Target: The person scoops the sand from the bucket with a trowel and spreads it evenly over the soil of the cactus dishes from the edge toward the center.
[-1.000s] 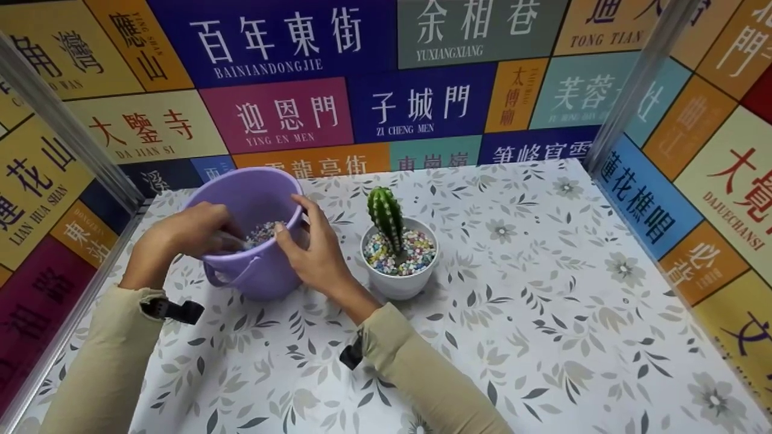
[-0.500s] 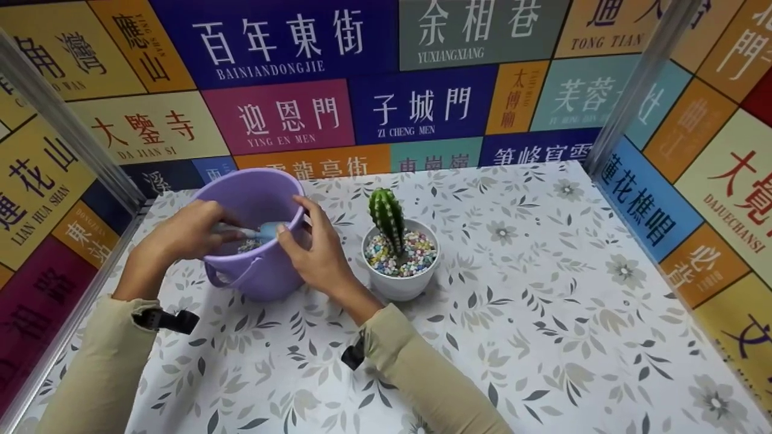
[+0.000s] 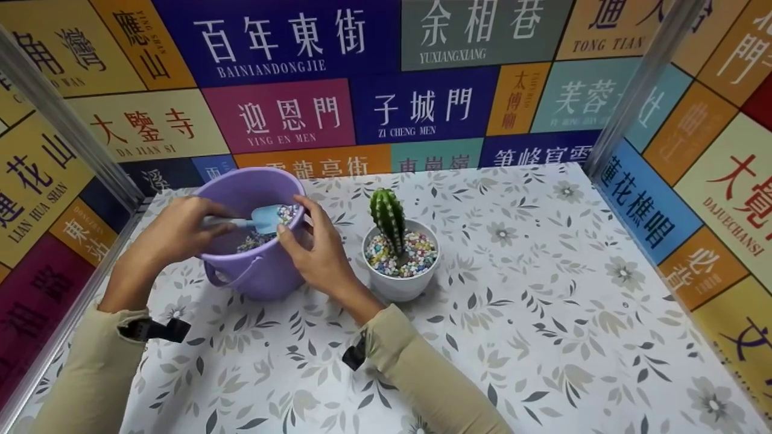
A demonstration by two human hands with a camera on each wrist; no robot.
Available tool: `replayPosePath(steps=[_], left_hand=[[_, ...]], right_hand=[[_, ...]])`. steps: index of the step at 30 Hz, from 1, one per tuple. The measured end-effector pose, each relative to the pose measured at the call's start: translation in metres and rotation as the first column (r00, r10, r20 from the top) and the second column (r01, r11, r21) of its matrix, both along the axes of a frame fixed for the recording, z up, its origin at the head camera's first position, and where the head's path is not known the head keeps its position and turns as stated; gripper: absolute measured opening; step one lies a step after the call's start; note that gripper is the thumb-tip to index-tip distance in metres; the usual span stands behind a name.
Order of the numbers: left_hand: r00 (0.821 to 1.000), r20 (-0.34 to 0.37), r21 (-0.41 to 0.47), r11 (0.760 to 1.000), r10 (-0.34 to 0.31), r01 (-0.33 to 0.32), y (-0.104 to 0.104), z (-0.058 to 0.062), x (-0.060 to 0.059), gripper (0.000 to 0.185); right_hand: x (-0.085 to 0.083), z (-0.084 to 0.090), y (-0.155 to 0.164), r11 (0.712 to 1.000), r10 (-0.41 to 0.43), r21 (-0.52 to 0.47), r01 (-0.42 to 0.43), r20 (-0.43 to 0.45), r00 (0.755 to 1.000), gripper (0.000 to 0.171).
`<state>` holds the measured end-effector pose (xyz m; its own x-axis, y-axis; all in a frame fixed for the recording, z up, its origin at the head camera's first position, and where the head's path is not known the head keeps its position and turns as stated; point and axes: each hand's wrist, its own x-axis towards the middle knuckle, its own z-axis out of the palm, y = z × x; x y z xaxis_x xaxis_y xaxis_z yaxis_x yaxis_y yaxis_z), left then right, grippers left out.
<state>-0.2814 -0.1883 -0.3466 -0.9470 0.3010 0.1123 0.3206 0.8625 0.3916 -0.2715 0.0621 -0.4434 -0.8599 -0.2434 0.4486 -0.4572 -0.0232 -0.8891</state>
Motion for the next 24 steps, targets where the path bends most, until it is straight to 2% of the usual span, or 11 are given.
replayPosePath(steps=[5, 12, 18, 24], left_hand=[[0.999, -0.033, 0.026, 0.999, 0.039, -0.038, -0.002, -0.001, 0.007, 0.022], [0.995, -0.076, 0.076, 0.995, 0.066, -0.060, -0.002, 0.000, 0.018, 0.022], [0.990, -0.130, 0.101, 0.994, 0.050, -0.037, 0.002, -0.002, 0.026, 0.022], [0.983, -0.177, 0.107, 0.994, 0.056, -0.037, 0.004, -0.005, 0.034, 0.022]], right_hand=[[0.002, -0.001, 0.003, 1.000, 0.003, 0.014, -0.003, 0.018, 1.000, 0.069], [0.004, -0.003, 0.007, 1.000, 0.008, 0.029, -0.009, 0.030, 1.000, 0.072], [0.007, -0.006, 0.015, 0.998, 0.045, 0.031, -0.046, 0.041, 0.998, 0.075], [0.017, -0.012, 0.030, 0.991, 0.090, 0.087, -0.097, 0.084, 0.992, 0.075]])
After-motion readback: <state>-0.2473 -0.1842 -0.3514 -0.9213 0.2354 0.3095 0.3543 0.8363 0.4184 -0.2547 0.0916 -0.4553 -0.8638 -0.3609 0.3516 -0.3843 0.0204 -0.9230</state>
